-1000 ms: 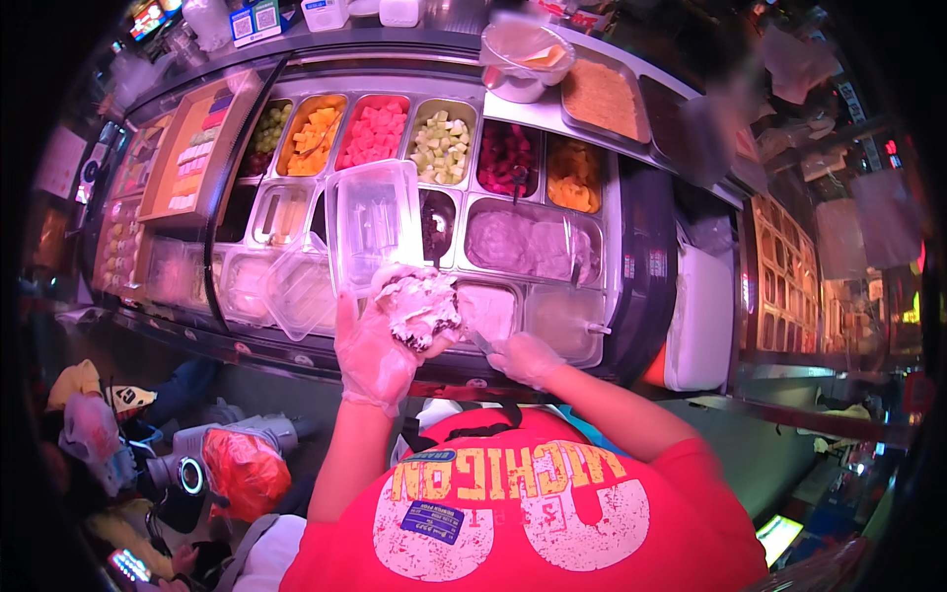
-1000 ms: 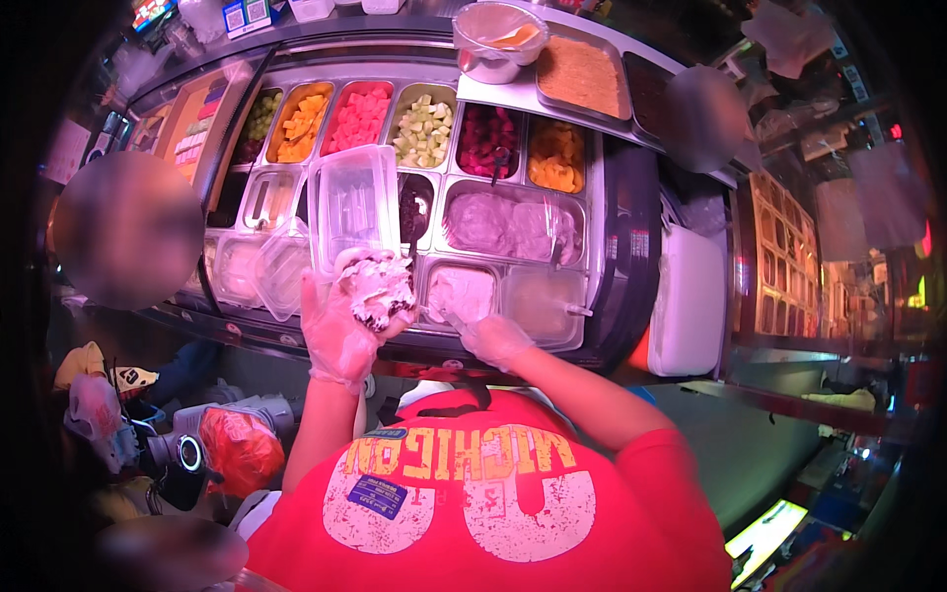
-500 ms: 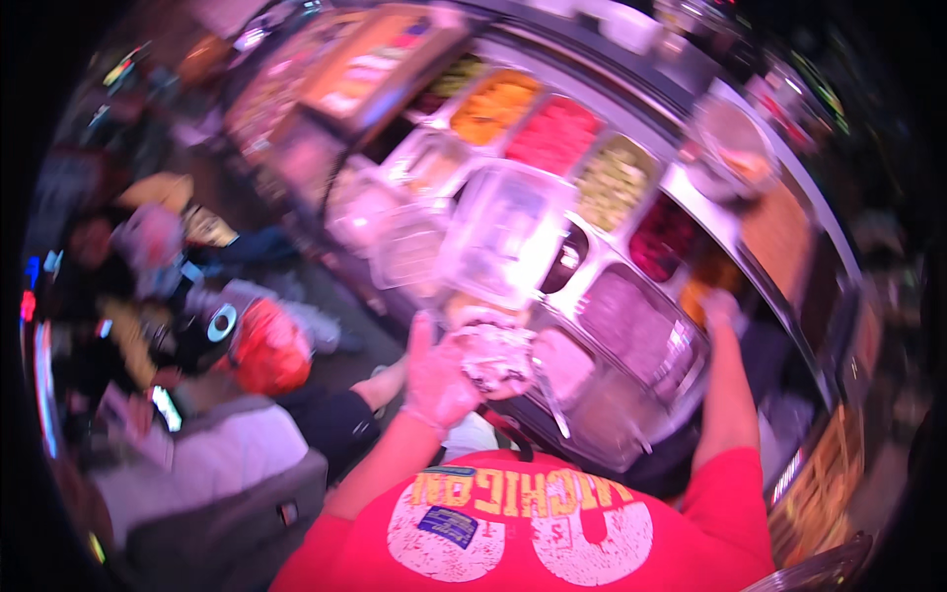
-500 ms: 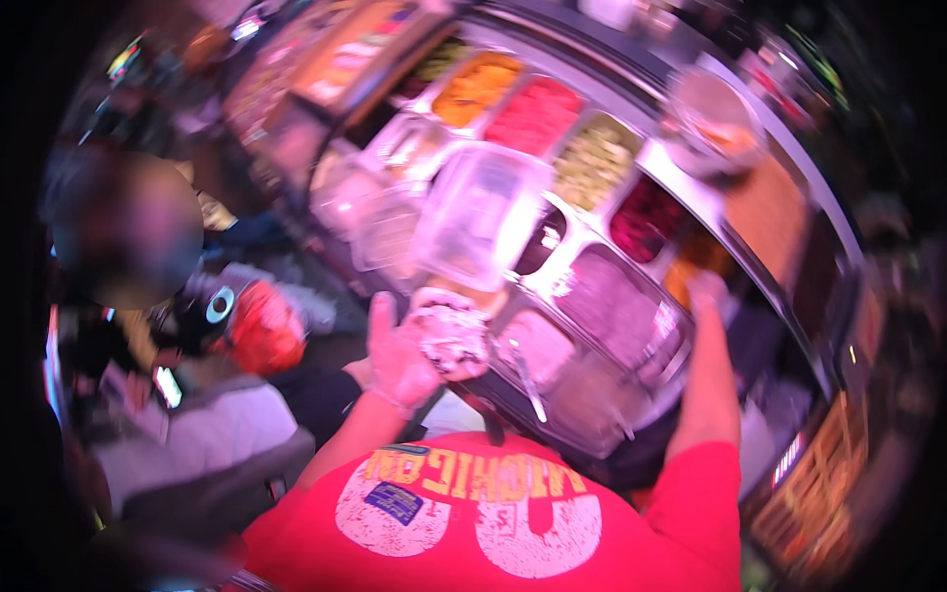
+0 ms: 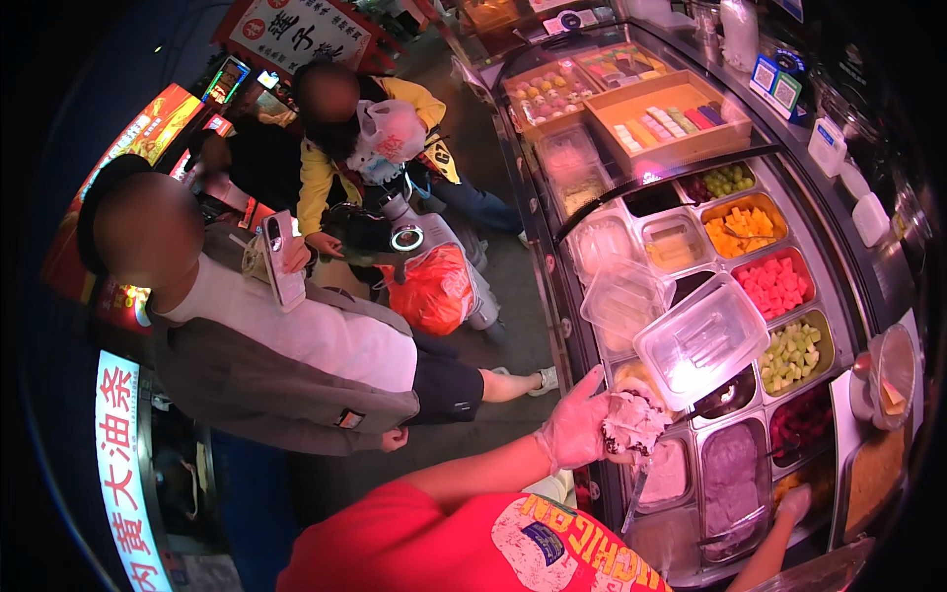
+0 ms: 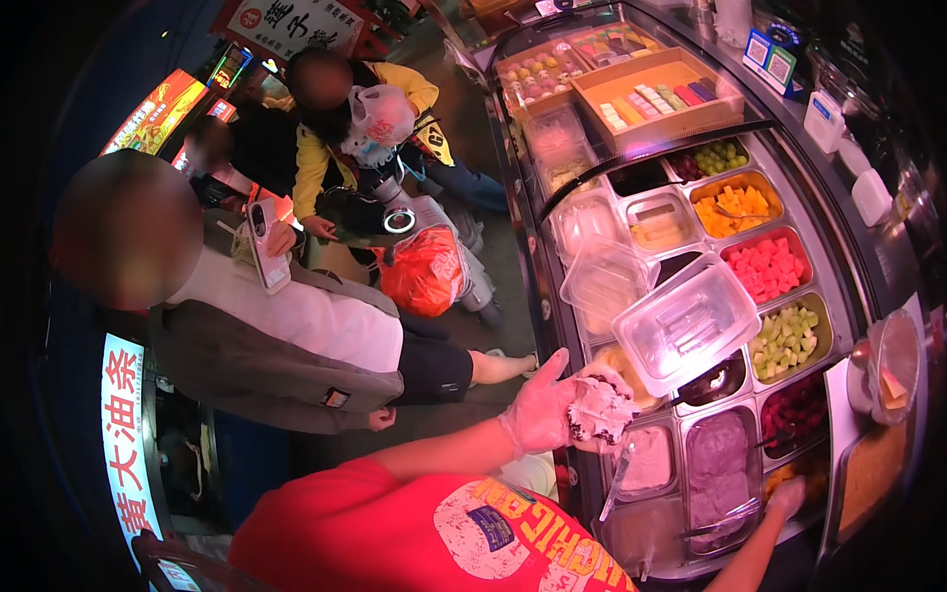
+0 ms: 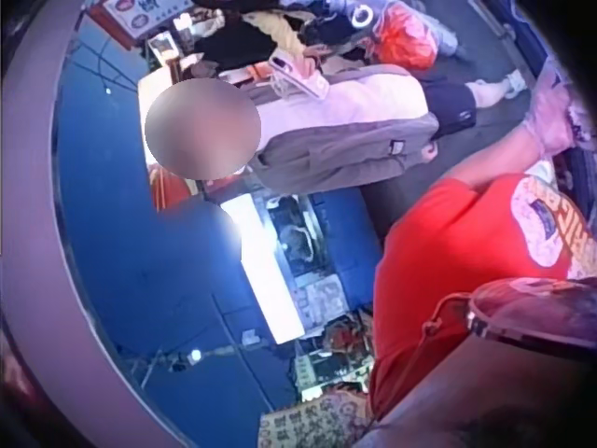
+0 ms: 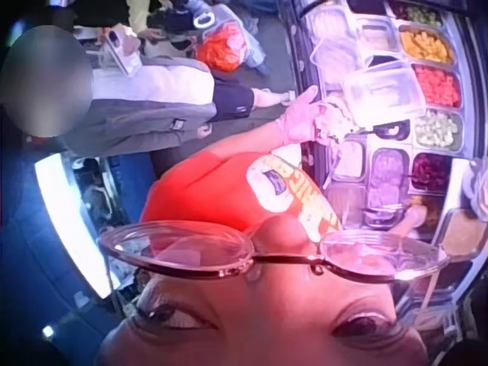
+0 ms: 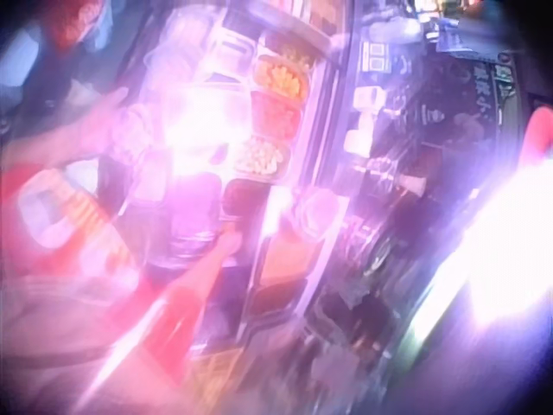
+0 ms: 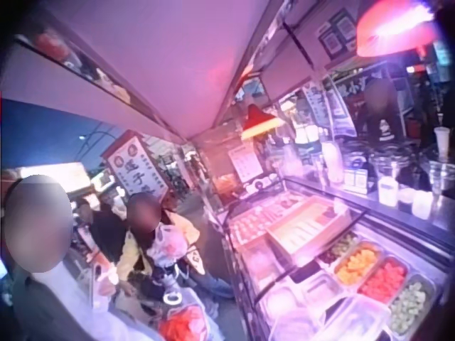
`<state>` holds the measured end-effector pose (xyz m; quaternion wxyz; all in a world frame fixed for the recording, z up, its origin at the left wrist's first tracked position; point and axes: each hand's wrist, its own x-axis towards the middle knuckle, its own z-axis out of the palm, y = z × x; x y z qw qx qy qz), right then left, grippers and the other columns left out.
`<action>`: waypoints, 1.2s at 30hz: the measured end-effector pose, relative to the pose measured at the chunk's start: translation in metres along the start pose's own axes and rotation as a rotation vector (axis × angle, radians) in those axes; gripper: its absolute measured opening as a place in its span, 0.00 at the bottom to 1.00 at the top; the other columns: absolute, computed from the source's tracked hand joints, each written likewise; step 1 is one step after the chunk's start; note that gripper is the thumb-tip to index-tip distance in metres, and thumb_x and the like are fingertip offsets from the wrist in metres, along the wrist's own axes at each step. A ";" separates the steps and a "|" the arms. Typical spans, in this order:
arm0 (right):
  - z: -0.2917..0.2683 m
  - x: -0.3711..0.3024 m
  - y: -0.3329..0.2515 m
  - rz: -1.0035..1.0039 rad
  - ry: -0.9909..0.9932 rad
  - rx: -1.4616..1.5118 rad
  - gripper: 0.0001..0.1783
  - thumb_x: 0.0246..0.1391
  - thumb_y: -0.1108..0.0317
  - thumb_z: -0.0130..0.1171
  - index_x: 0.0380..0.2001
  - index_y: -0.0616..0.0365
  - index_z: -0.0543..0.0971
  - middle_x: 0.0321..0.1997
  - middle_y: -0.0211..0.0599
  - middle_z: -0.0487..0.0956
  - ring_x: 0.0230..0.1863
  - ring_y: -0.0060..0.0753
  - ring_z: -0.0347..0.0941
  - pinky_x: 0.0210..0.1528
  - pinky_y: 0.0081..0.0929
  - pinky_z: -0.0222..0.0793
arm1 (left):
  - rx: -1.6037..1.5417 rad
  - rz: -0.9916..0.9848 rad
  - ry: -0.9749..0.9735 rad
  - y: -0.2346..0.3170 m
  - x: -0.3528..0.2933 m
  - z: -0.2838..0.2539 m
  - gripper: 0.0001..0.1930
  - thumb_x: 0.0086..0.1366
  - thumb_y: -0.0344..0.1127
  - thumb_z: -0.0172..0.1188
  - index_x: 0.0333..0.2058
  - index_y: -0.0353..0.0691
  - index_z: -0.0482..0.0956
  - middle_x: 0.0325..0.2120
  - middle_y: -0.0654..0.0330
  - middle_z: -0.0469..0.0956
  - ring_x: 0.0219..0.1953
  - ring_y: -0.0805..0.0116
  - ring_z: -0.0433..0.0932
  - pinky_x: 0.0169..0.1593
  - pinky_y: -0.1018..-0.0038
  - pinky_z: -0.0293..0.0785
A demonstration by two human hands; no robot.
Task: The person assembles a food item by hand, starting with a white dough-like base. They add a dark paste, a white creamy substance, and various chopped fruits from a display case. The person then wraps the mixture in a plastic sheet and rolls it into a ball before handing it to a customer.
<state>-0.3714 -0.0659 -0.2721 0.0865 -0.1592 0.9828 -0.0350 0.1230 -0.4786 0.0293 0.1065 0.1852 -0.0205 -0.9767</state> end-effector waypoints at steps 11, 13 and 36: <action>0.022 -0.005 0.007 -0.088 0.127 0.104 0.14 0.55 0.70 0.57 0.41 0.68 0.83 0.42 0.66 0.83 0.44 0.69 0.80 0.48 0.53 0.77 | -0.039 -0.037 -0.102 0.004 -0.002 -0.007 0.45 0.71 0.75 0.39 0.68 0.41 0.66 0.65 0.45 0.70 0.65 0.41 0.70 0.66 0.35 0.65; 0.034 0.003 0.027 -0.025 0.085 0.253 0.13 0.53 0.70 0.60 0.38 0.67 0.84 0.40 0.59 0.83 0.42 0.61 0.81 0.47 0.48 0.78 | -0.008 -0.034 -0.095 0.010 0.003 -0.005 0.46 0.70 0.75 0.41 0.68 0.40 0.66 0.66 0.45 0.69 0.66 0.41 0.70 0.66 0.37 0.65; -0.178 -0.157 -0.112 0.254 -0.248 1.594 0.16 0.54 0.74 0.67 0.47 0.61 0.80 0.38 0.33 0.81 0.36 0.29 0.80 0.37 0.25 0.78 | 0.060 -0.066 -0.156 -0.005 0.024 0.017 0.48 0.68 0.76 0.43 0.66 0.34 0.66 0.64 0.42 0.71 0.62 0.42 0.75 0.61 0.38 0.72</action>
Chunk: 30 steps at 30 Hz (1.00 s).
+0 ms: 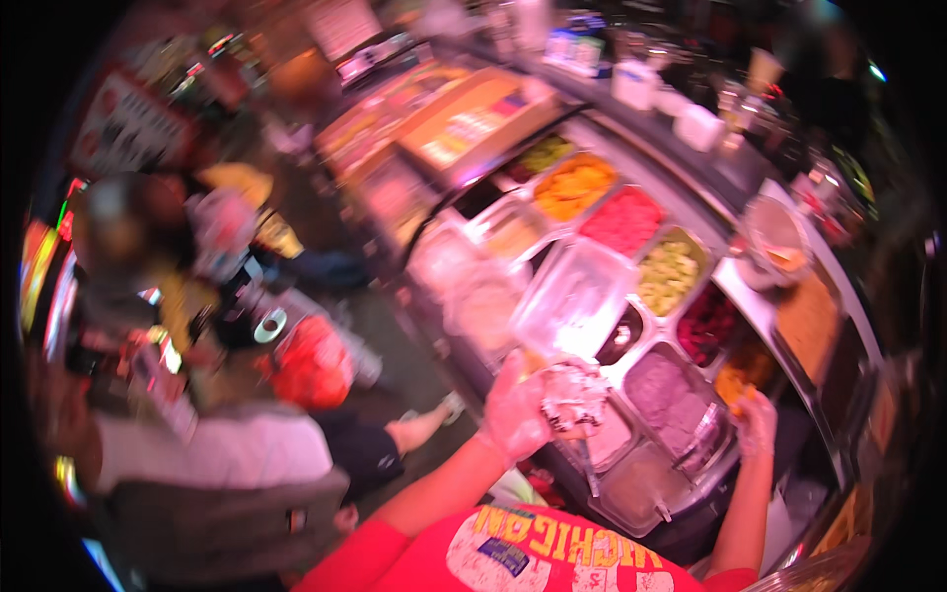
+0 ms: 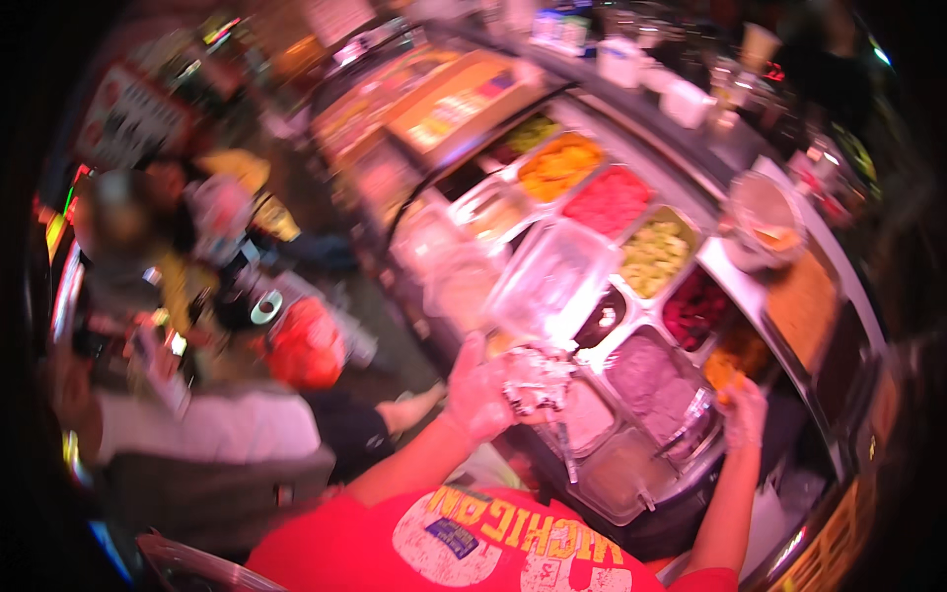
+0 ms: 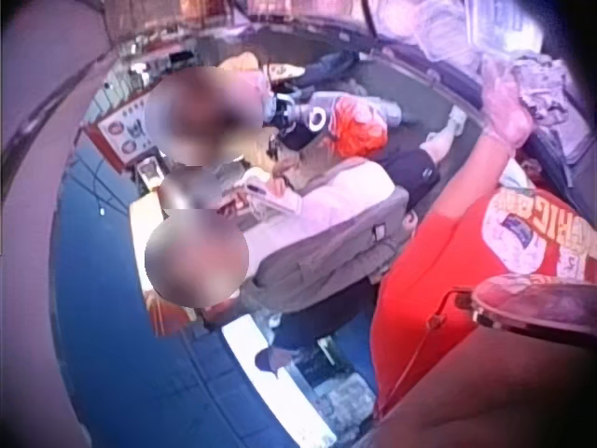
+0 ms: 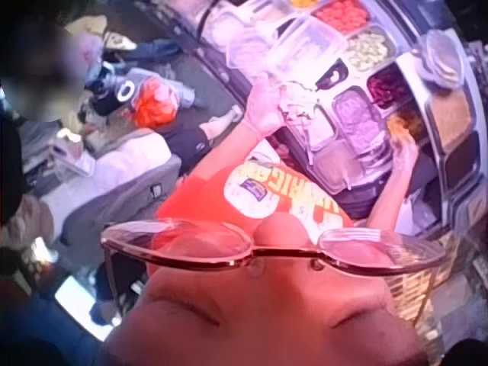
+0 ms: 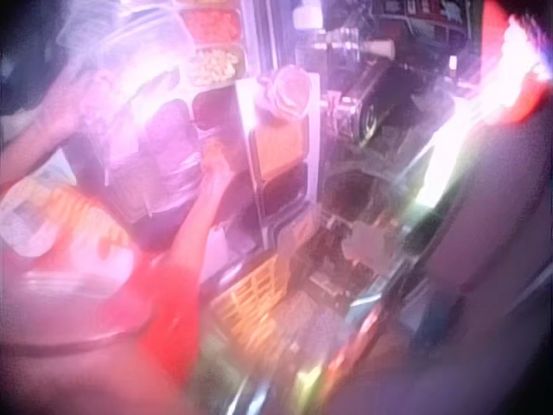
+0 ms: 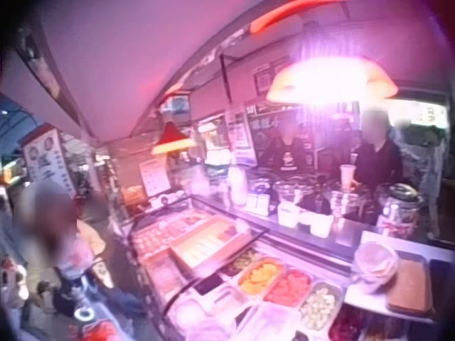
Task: The person assembles a food item by hand, starting with a white dough-like base. They add a dark paste, a white creamy substance, and various chopped fruits from a display case. The person then wraps the mixture in a plastic sheet and rolls it into a ball before handing it to a customer.
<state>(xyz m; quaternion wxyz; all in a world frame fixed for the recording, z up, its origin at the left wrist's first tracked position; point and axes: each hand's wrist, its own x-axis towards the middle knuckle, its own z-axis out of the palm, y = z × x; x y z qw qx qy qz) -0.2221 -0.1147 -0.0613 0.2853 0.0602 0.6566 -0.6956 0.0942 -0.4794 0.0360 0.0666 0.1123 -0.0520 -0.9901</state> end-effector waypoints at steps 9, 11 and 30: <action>0.201 -0.120 -0.090 -0.920 -0.229 -0.681 0.20 0.54 0.79 0.68 0.51 0.59 0.84 0.42 0.37 0.84 0.41 0.29 0.80 0.48 0.25 0.77 | -0.023 -0.144 -0.114 0.009 0.060 0.013 0.41 0.72 0.70 0.45 0.65 0.38 0.68 0.61 0.43 0.74 0.55 0.44 0.79 0.61 0.38 0.72; 0.254 -0.129 -0.098 -1.052 -0.307 -0.927 0.22 0.49 0.84 0.67 0.49 0.56 0.84 0.38 0.38 0.85 0.37 0.36 0.81 0.42 0.28 0.76 | -0.035 -0.144 -0.155 0.007 0.066 -0.001 0.38 0.74 0.69 0.43 0.64 0.40 0.70 0.58 0.45 0.76 0.54 0.47 0.80 0.60 0.41 0.73; 0.299 -0.091 -0.029 -1.013 -0.105 -1.038 0.05 0.53 0.72 0.62 0.35 0.58 0.80 0.27 0.45 0.75 0.31 0.52 0.76 0.32 0.46 0.72 | 0.418 0.050 0.138 -0.006 0.098 0.000 0.16 0.74 0.28 0.57 0.58 0.38 0.74 0.51 0.55 0.80 0.54 0.65 0.80 0.61 0.68 0.76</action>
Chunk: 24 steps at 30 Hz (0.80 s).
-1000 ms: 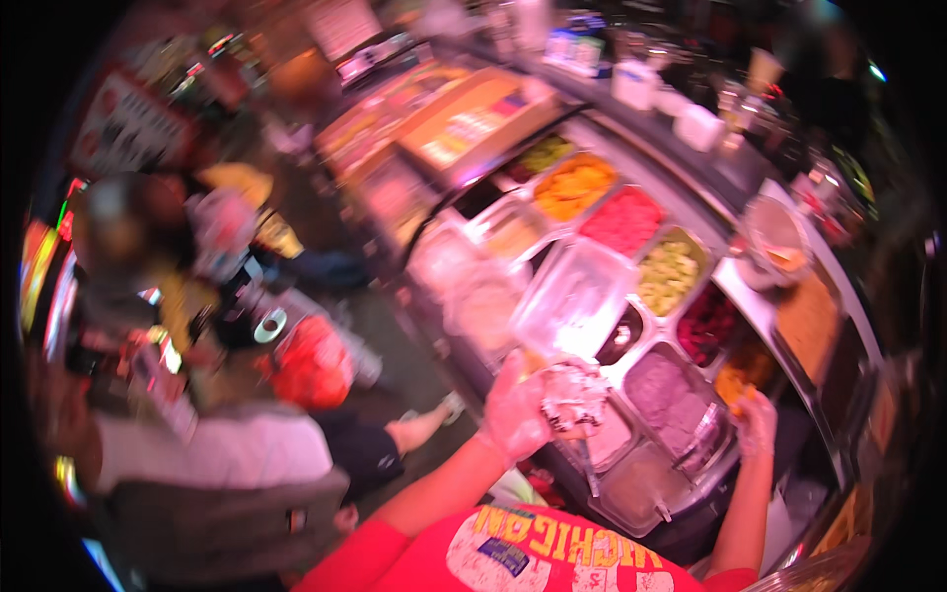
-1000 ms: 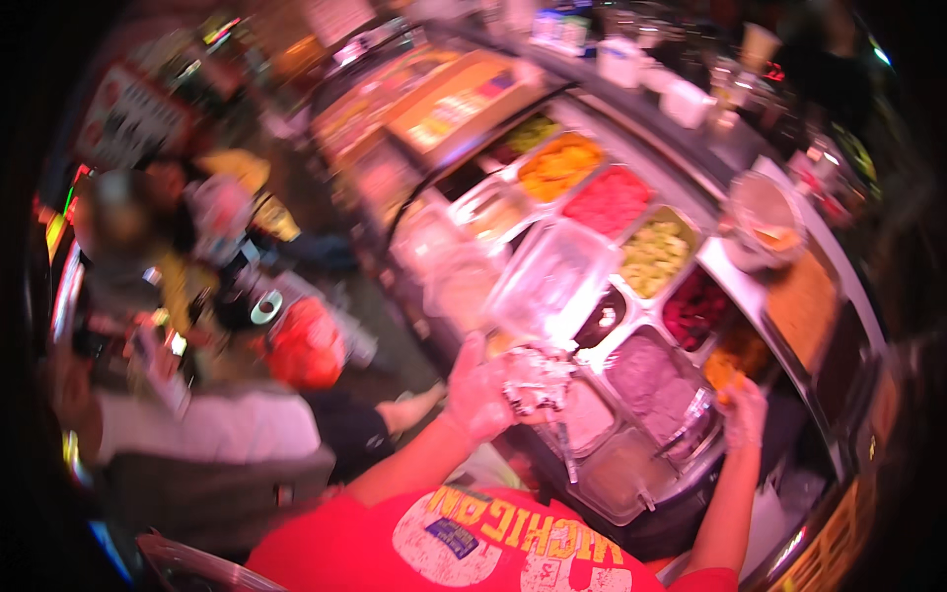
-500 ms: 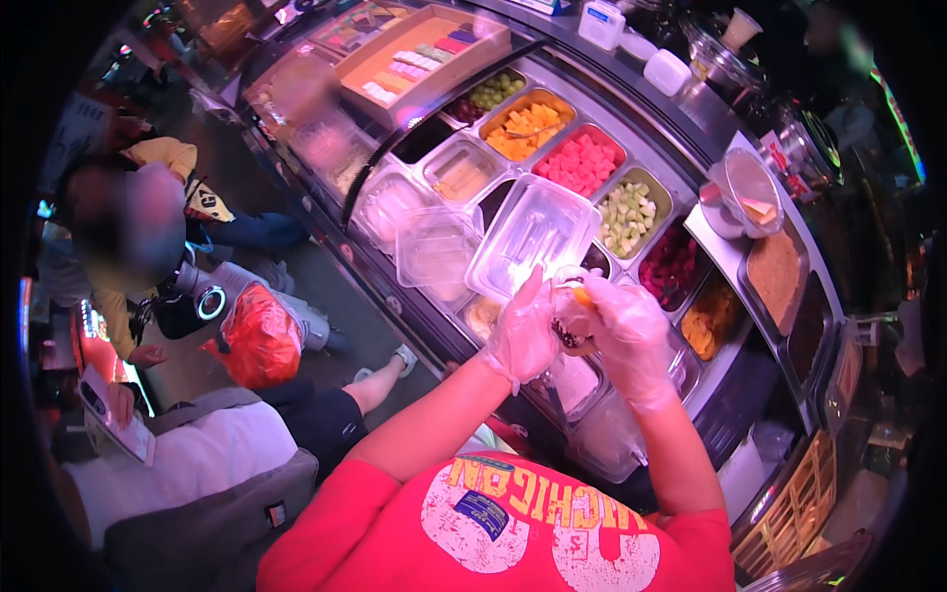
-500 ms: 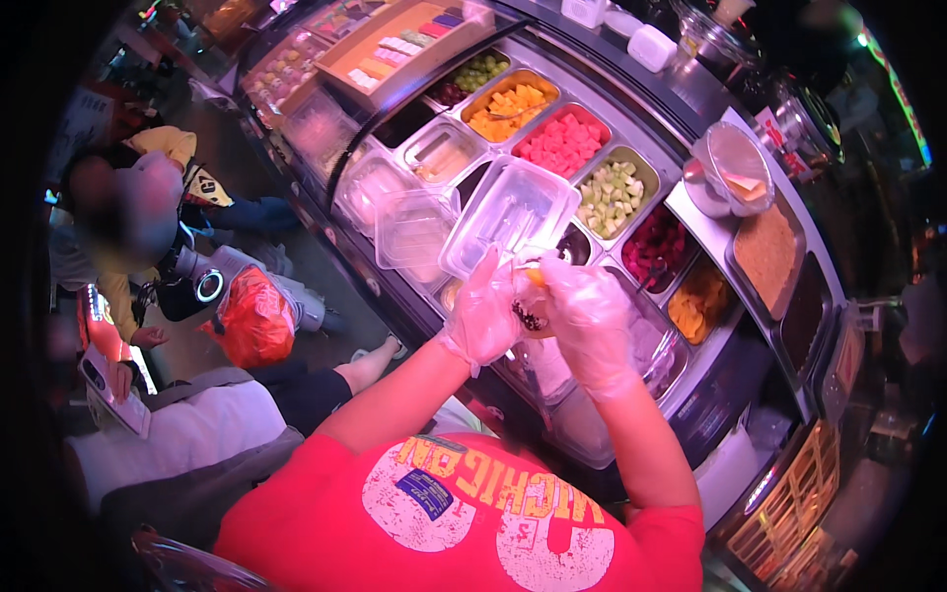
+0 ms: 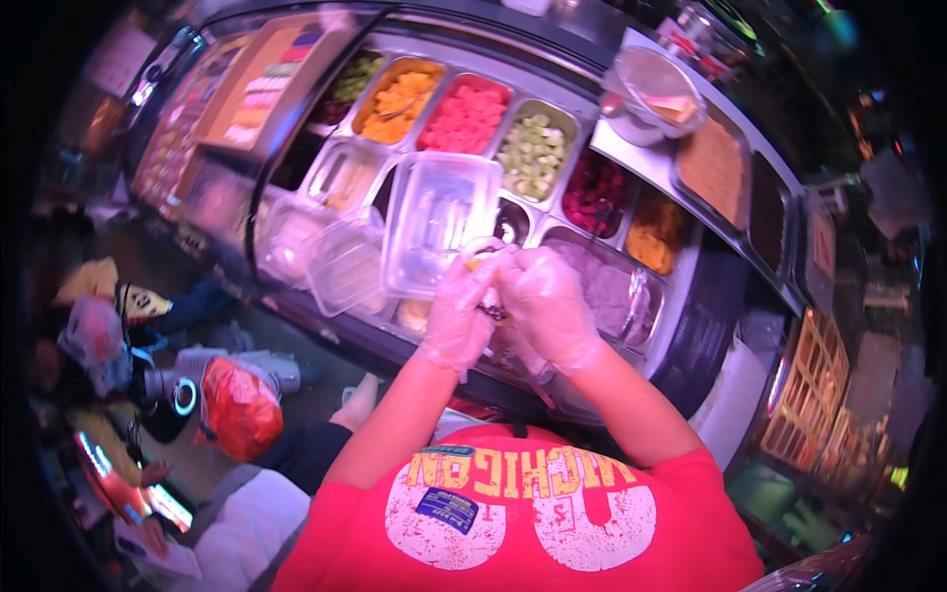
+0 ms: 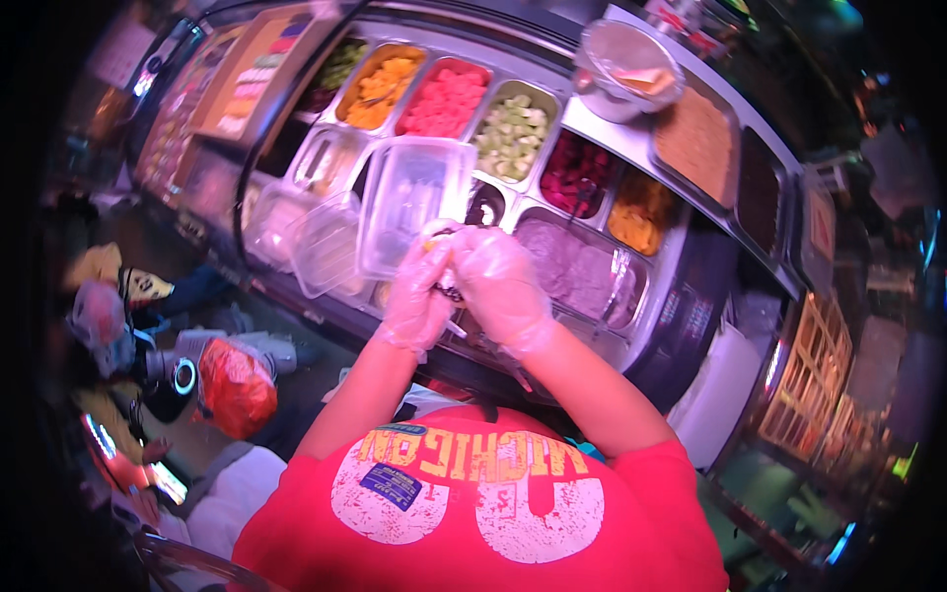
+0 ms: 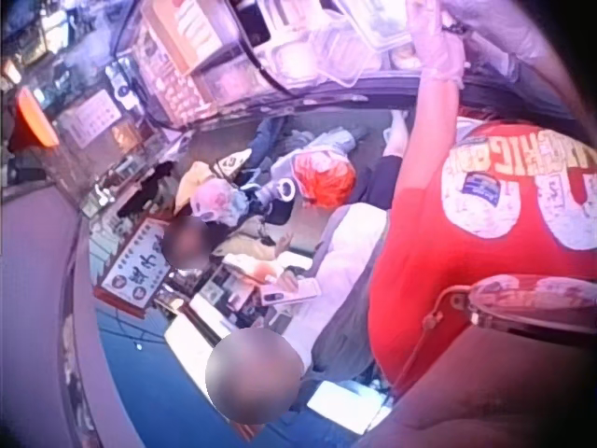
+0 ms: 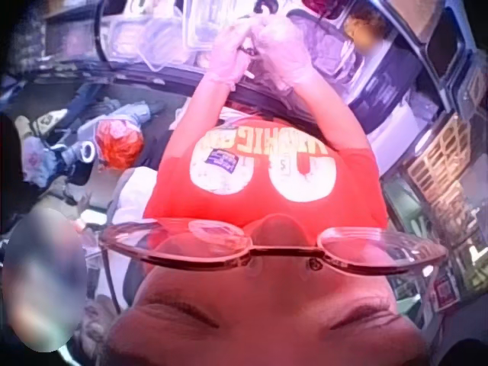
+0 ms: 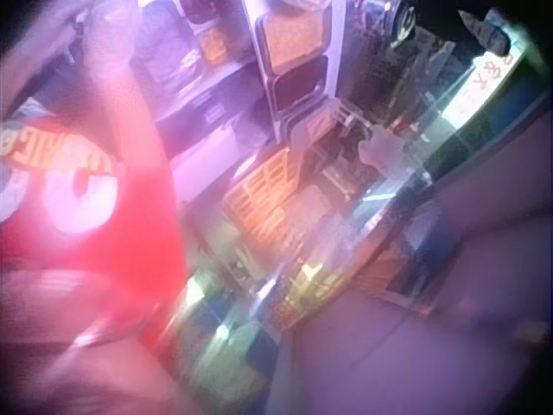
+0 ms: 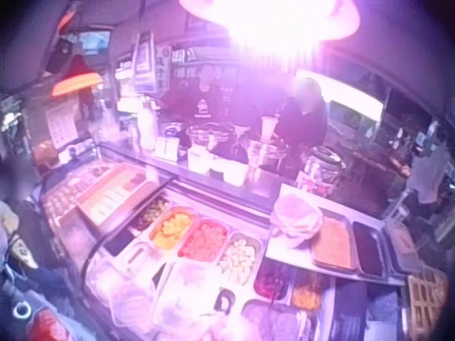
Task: The person assembles a food item by hand, starting with a white dough-like base. They add a dark paste, a white creamy substance, and various chopped fruits from a display case. The person then wraps the mixture in a plastic sheet and rolls it into a ball before handing it to a customer.
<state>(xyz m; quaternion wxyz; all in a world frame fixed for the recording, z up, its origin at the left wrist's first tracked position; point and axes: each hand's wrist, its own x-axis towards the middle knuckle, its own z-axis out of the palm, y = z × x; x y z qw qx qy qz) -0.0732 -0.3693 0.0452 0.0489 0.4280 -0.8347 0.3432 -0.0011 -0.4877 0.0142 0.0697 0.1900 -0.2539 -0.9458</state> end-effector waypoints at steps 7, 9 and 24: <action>-0.040 -0.021 0.043 0.087 0.088 0.030 0.14 0.60 0.69 0.61 0.47 0.60 0.83 0.39 0.47 0.81 0.43 0.49 0.78 0.46 0.42 0.76 | 0.030 -0.115 0.074 -0.012 0.026 0.000 0.15 0.73 0.30 0.58 0.56 0.39 0.74 0.50 0.54 0.80 0.50 0.62 0.82 0.52 0.64 0.83; -0.053 -0.023 0.082 0.205 0.089 -0.044 0.13 0.61 0.66 0.59 0.45 0.62 0.84 0.39 0.50 0.81 0.44 0.52 0.78 0.46 0.44 0.75 | 0.034 -0.133 0.022 -0.005 0.025 0.008 0.15 0.74 0.32 0.58 0.56 0.39 0.73 0.50 0.54 0.80 0.50 0.61 0.82 0.50 0.62 0.85; 0.011 -0.020 0.305 1.449 -0.247 0.115 0.13 0.43 0.68 0.73 0.22 0.71 0.85 0.18 0.47 0.81 0.17 0.35 0.79 0.21 0.35 0.70 | 0.018 -0.251 -0.027 -0.034 0.079 0.027 0.21 0.71 0.36 0.63 0.58 0.40 0.69 0.52 0.54 0.77 0.53 0.57 0.80 0.54 0.55 0.84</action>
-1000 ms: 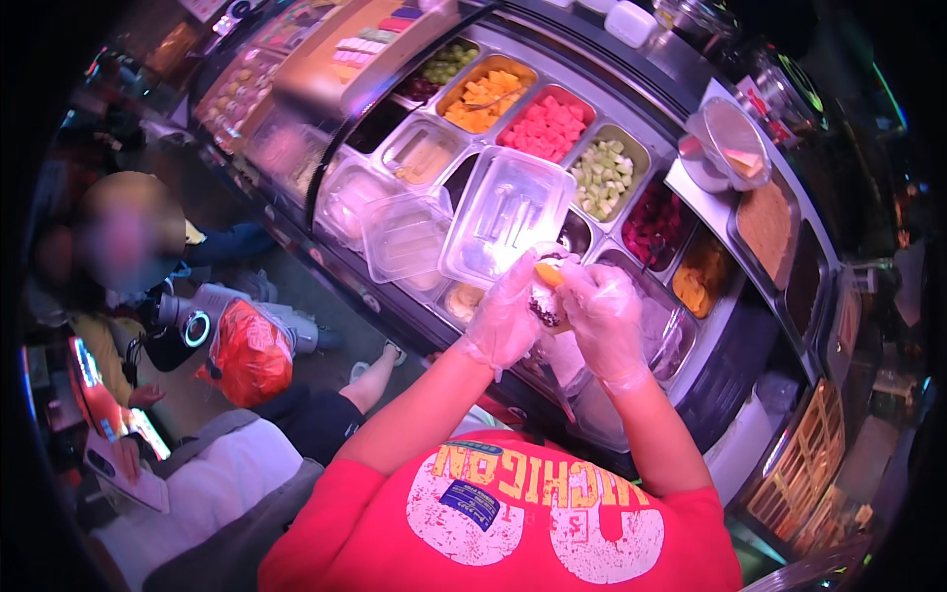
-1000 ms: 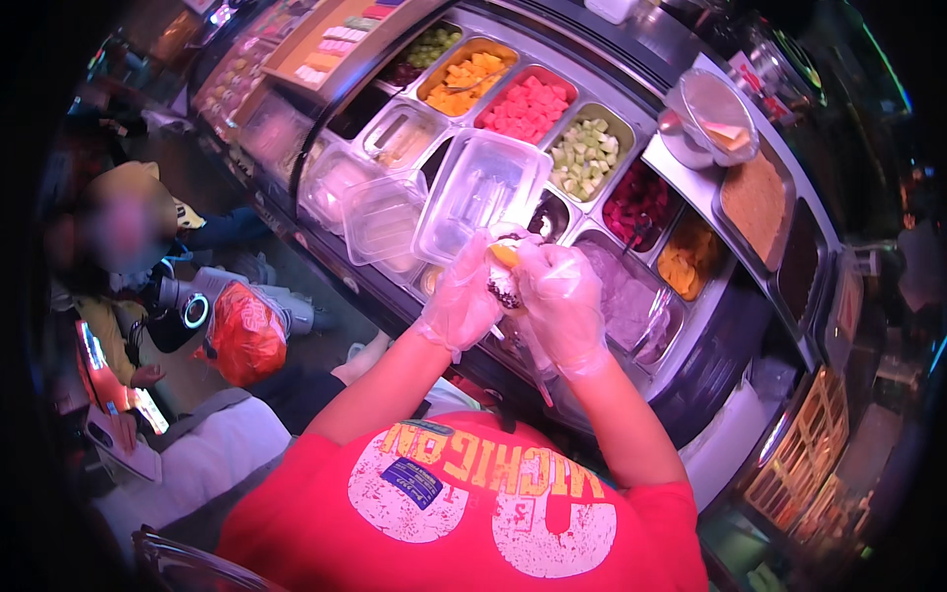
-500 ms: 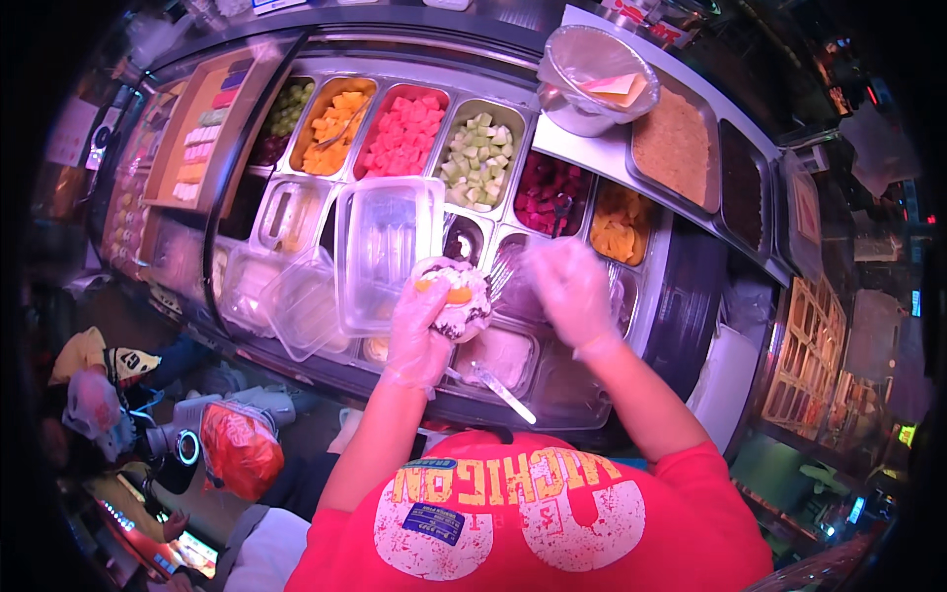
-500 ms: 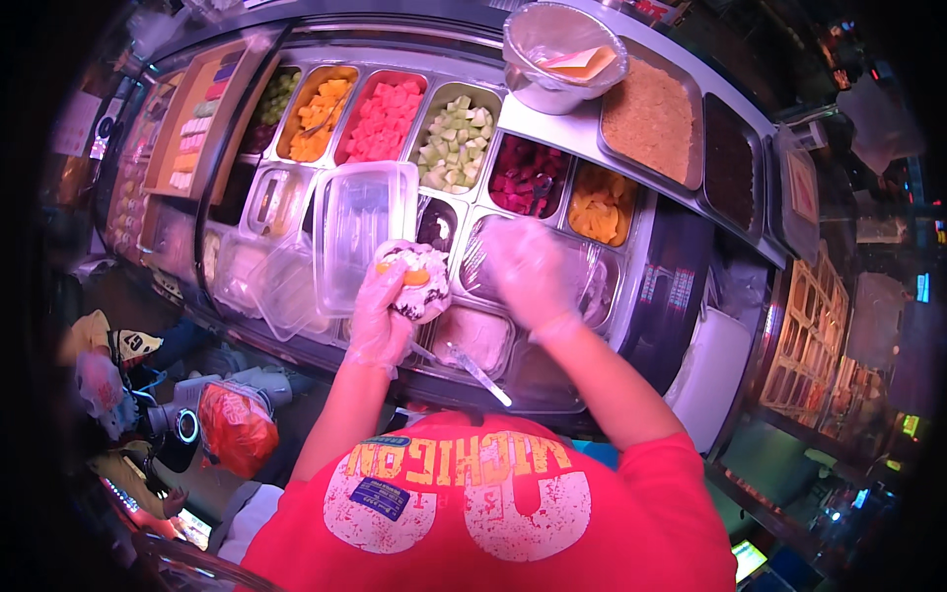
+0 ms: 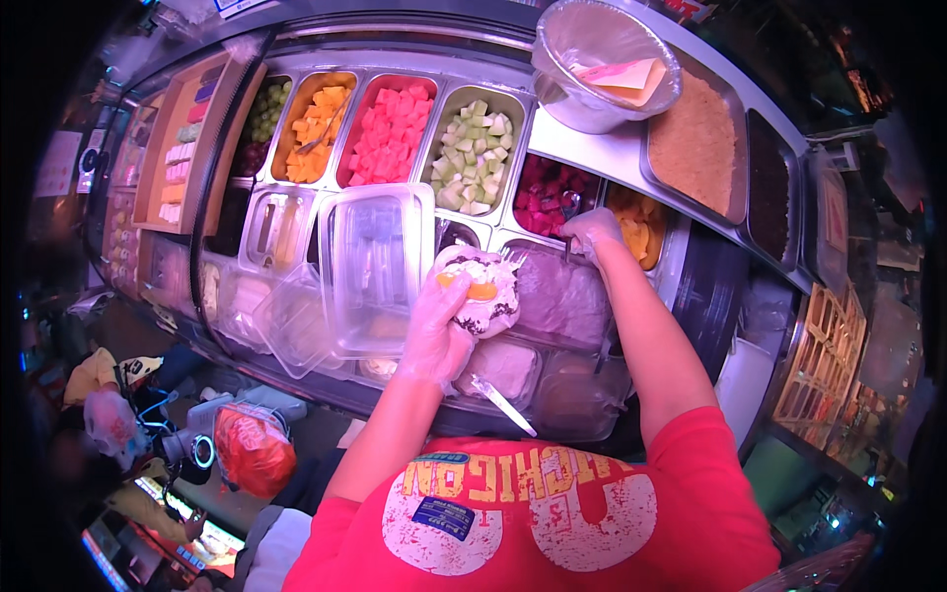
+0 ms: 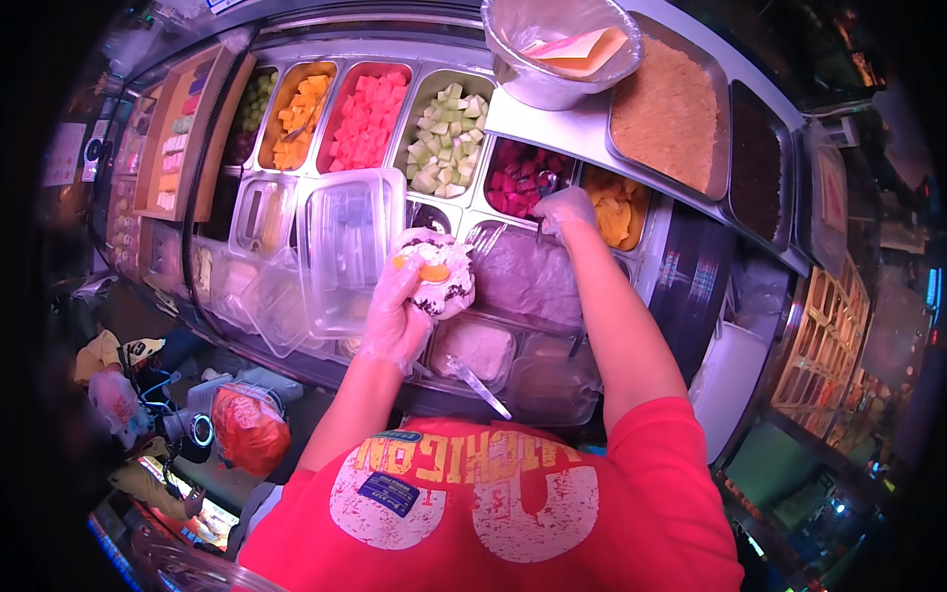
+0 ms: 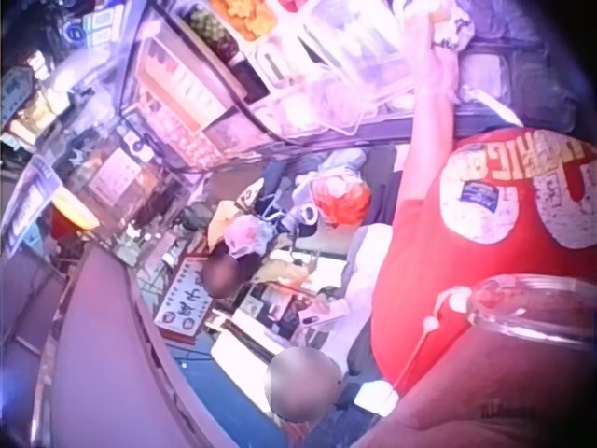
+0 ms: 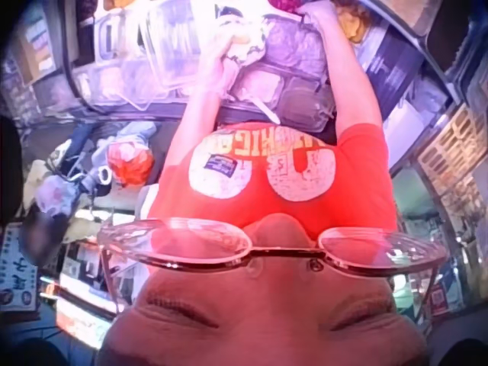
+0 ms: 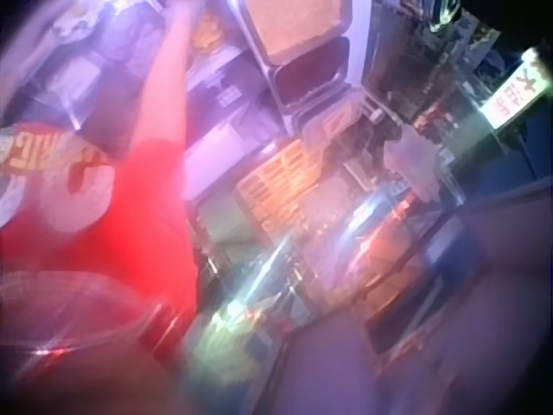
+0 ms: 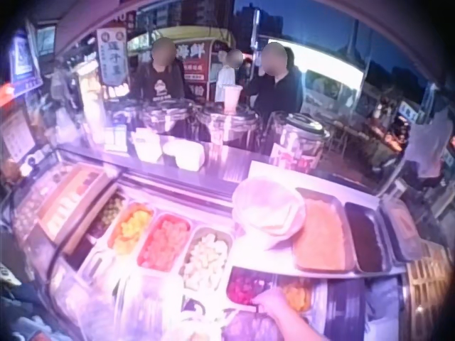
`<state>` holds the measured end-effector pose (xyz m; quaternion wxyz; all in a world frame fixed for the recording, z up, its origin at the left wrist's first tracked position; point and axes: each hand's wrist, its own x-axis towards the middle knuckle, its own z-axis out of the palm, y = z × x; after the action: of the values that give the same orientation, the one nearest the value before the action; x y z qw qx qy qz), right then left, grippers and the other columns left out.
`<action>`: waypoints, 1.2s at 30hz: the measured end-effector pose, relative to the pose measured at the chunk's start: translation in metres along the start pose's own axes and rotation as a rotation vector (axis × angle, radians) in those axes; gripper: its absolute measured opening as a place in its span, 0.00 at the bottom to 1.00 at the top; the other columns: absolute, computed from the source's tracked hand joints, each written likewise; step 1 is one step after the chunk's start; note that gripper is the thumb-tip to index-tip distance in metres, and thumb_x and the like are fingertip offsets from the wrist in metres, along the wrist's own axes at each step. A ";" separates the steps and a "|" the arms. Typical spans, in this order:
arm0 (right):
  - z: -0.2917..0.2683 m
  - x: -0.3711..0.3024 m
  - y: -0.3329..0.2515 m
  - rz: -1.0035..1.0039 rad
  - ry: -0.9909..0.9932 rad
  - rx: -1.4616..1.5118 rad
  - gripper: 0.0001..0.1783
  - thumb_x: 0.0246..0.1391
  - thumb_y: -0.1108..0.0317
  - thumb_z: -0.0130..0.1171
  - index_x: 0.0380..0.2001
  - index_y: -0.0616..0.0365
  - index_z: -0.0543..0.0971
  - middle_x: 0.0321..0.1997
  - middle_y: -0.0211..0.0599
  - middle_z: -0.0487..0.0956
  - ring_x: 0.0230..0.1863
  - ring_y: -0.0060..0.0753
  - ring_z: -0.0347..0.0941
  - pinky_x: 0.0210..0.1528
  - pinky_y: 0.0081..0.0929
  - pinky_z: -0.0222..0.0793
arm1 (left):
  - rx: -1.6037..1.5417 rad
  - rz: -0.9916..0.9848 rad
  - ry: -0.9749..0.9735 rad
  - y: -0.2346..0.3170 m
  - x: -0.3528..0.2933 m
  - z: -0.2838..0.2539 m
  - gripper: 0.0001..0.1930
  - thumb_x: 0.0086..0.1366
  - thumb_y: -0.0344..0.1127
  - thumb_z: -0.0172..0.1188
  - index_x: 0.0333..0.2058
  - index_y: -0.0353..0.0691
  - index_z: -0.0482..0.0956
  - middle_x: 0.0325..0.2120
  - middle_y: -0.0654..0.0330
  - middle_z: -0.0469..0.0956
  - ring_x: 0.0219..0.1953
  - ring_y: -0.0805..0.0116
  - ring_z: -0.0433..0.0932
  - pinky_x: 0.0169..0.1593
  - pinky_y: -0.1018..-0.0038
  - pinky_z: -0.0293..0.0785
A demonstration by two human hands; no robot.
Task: The person assembles a food item by hand, starting with a white dough-like base. They add a dark paste, a white creamy substance, and various chopped fruits from a display case. The person then wraps the mixture in a plastic sheet and rolls it into a ball before handing it to a customer.
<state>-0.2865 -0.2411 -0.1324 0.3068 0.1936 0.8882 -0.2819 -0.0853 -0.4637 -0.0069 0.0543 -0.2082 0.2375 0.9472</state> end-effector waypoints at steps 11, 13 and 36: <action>-0.002 0.000 -0.017 -0.208 0.208 -0.267 0.17 0.53 0.68 0.55 0.37 0.68 0.86 0.43 0.66 0.82 0.49 0.66 0.81 0.55 0.49 0.78 | -0.036 -0.009 -0.003 -0.003 0.000 -0.024 0.21 0.71 0.37 0.63 0.59 0.42 0.69 0.54 0.52 0.77 0.56 0.55 0.79 0.58 0.53 0.80; 0.008 0.000 -0.018 -0.269 0.260 -0.256 0.16 0.54 0.68 0.55 0.37 0.68 0.86 0.43 0.66 0.82 0.47 0.66 0.81 0.54 0.49 0.78 | -0.087 0.004 -0.043 -0.003 0.002 -0.029 0.21 0.72 0.35 0.61 0.61 0.43 0.69 0.55 0.52 0.76 0.58 0.54 0.78 0.58 0.50 0.81; -0.040 -0.177 -0.006 -0.762 0.149 0.307 0.07 0.65 0.72 0.54 0.42 0.59 0.79 0.27 0.34 0.76 0.24 0.28 0.69 0.29 0.35 0.67 | -0.217 -0.120 -0.082 -0.007 0.050 -0.017 0.19 0.77 0.42 0.54 0.61 0.41 0.70 0.58 0.51 0.76 0.60 0.52 0.77 0.63 0.50 0.76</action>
<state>-0.1762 -0.2510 0.0116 0.0833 -0.0855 0.8637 -0.4897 -0.1227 -0.4658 -0.0440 0.0976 -0.1876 0.1183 0.9702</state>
